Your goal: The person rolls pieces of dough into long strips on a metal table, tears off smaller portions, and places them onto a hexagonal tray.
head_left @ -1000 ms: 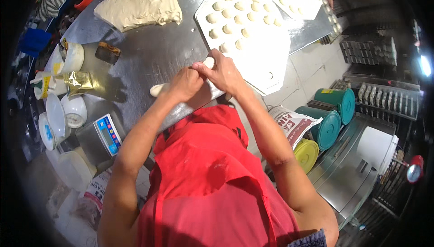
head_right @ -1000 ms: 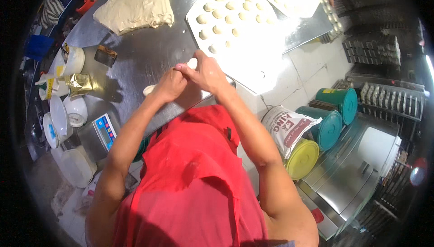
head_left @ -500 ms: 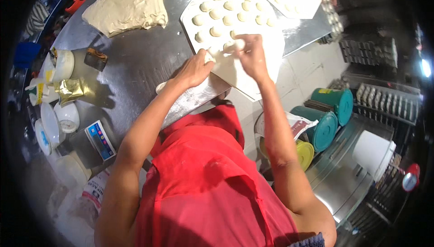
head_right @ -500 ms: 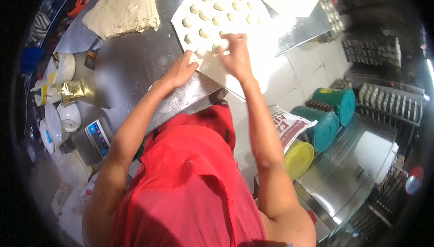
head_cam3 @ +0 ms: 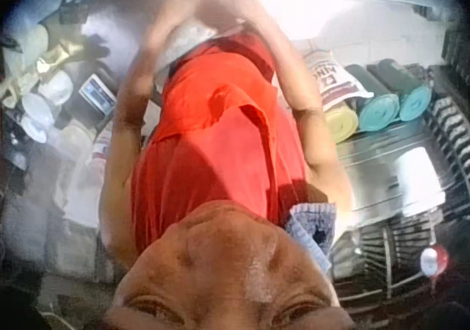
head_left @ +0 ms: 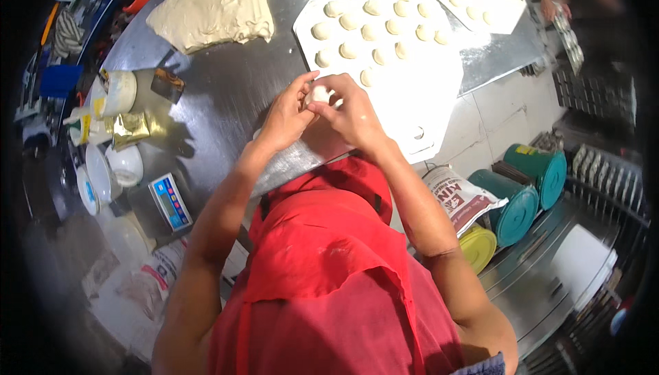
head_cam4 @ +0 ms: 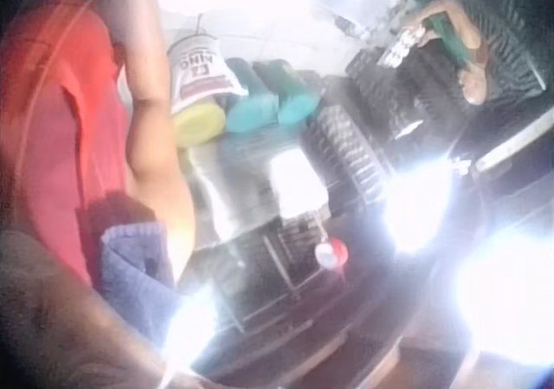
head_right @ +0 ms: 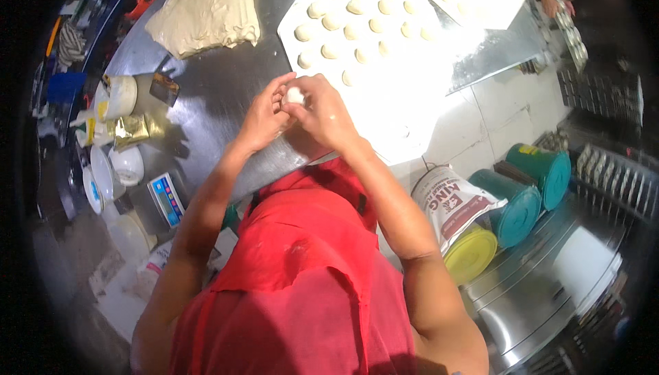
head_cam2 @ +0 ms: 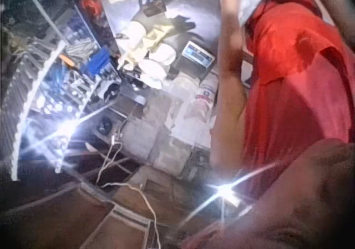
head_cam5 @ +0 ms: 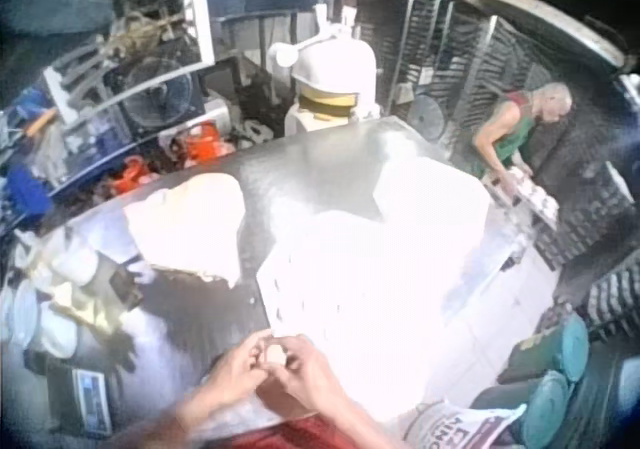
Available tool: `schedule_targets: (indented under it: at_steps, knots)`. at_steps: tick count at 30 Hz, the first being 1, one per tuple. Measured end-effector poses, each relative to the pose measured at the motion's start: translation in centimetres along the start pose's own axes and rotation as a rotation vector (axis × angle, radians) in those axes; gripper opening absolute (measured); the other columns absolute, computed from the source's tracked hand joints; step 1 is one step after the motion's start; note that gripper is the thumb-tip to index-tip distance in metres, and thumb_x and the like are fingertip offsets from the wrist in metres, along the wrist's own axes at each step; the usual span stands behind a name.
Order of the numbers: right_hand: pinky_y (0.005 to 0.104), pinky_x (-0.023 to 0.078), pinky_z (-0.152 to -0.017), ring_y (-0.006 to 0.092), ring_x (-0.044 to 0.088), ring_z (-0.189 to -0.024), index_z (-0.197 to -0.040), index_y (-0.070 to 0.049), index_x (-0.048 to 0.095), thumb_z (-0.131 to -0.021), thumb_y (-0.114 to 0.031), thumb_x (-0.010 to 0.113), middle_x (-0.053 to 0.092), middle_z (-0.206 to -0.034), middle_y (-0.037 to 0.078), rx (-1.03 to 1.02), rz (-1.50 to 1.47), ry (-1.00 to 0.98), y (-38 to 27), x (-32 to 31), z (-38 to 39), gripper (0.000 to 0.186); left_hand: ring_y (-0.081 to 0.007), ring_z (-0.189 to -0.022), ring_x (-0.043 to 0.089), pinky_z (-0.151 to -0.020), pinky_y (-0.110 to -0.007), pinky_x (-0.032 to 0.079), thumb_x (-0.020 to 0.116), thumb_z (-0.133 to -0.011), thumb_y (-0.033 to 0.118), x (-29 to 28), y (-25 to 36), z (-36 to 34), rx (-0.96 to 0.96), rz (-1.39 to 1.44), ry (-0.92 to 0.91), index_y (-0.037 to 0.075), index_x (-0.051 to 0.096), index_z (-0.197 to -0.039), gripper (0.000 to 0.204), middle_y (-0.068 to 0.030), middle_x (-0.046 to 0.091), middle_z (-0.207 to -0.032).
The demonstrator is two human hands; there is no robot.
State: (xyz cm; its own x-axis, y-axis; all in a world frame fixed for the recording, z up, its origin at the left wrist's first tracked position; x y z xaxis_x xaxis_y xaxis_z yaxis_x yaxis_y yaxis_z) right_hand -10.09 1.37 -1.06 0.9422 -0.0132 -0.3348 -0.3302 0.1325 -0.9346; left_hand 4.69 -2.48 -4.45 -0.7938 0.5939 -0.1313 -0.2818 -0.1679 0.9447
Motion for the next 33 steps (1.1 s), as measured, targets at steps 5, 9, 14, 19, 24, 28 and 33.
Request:
schedule_targets:
  at_steps: [5,9,14,19,24,28,33]
  knots:
    - [0.0468,0.057,-0.075,0.0355,0.072,-0.077,-0.110,0.004,0.068,-0.097,-0.017,0.079,0.071,-0.089,0.023,0.073,-0.311,0.253,-2.1,-1.1,0.3,0.028,-0.0366,-0.095,0.073,-0.088,-0.049,0.057,0.059,-0.109,0.029,-1.3,-0.2,1.4,0.063,-0.193,-0.251,0.001,0.069,-0.123,0.033,-0.0206,0.073,-0.106]
    - [0.0459,0.056,-0.078,0.0322,0.071,-0.080,-0.110,0.005,0.068,-0.100,-0.045,0.072,0.072,-0.083,0.024,0.213,0.401,0.078,-3.7,1.2,2.2,0.051,-0.0525,-0.103,0.068,-0.091,-0.060,0.054,0.056,-0.103,0.021,0.0,3.0,3.1,0.212,-0.538,-0.229,-0.004,0.066,-0.109,0.028,-0.0340,0.072,-0.100]
    - [0.0445,0.055,-0.076,0.0334,0.068,-0.072,-0.104,0.003,0.068,-0.101,-0.031,0.069,0.069,-0.077,0.025,0.227,0.267,0.298,-5.9,-0.8,2.6,0.035,-0.0509,-0.099,0.070,-0.087,-0.058,0.056,0.060,-0.099,0.021,2.8,1.9,1.4,0.386,-0.685,-0.082,-0.005,0.064,-0.110,0.029,-0.0302,0.072,-0.101]
    - [0.0365,0.055,-0.086,0.0206,0.066,-0.088,-0.118,-0.001,0.070,-0.100,-0.017,0.072,0.074,-0.103,0.013,-0.049,0.103,0.142,-6.6,1.5,4.6,0.024,-0.0446,-0.120,0.064,-0.104,-0.049,0.051,0.059,-0.101,0.025,3.5,-3.0,-4.1,0.243,-0.291,-0.256,-0.007,0.056,-0.131,0.044,-0.0310,0.065,-0.127]
    - [0.0415,0.059,-0.085,0.0322,0.075,-0.097,-0.126,0.002,0.072,-0.093,-0.010,0.078,0.071,-0.116,0.020,0.162,0.292,0.546,7.8,-15.3,1.7,0.035,-0.0483,-0.139,0.054,-0.120,-0.048,0.042,0.050,-0.105,0.015,4.6,-1.6,-3.5,0.053,-0.448,-0.172,-0.010,0.040,-0.151,0.054,-0.0388,0.052,-0.147]
    - [0.0452,0.059,-0.087,0.0362,0.075,-0.096,-0.128,0.000,0.073,-0.094,-0.015,0.080,0.068,-0.116,0.019,0.180,0.554,0.531,12.2,-19.2,-1.4,0.038,-0.0338,-0.138,0.059,-0.120,-0.042,0.043,0.055,-0.104,0.002,3.8,-1.9,-2.9,0.053,-0.442,-0.153,0.001,0.048,-0.155,0.051,-0.0220,0.056,-0.148]
    - [0.0450,0.058,-0.084,0.0340,0.075,-0.095,-0.127,-0.003,0.075,-0.098,-0.026,0.077,0.076,-0.106,0.016,0.189,0.370,0.490,9.6,-14.7,-0.7,0.037,-0.0218,-0.130,0.063,-0.110,-0.035,0.051,0.063,-0.099,-0.006,2.2,-2.3,-1.7,-0.070,-0.253,-0.075,0.003,0.049,-0.157,0.060,-0.0167,0.060,-0.146]
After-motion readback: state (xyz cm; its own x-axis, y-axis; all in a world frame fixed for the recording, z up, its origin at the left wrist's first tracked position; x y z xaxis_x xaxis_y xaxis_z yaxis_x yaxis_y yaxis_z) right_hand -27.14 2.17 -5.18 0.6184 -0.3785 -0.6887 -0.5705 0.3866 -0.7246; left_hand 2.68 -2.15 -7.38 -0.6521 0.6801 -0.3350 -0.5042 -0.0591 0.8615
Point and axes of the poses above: each hand's wrist, its own z-axis away from the middle knuckle, its own x-axis out of the palm, y = z × x, the point moved 7 cm from there along -z, towards the middle knuckle
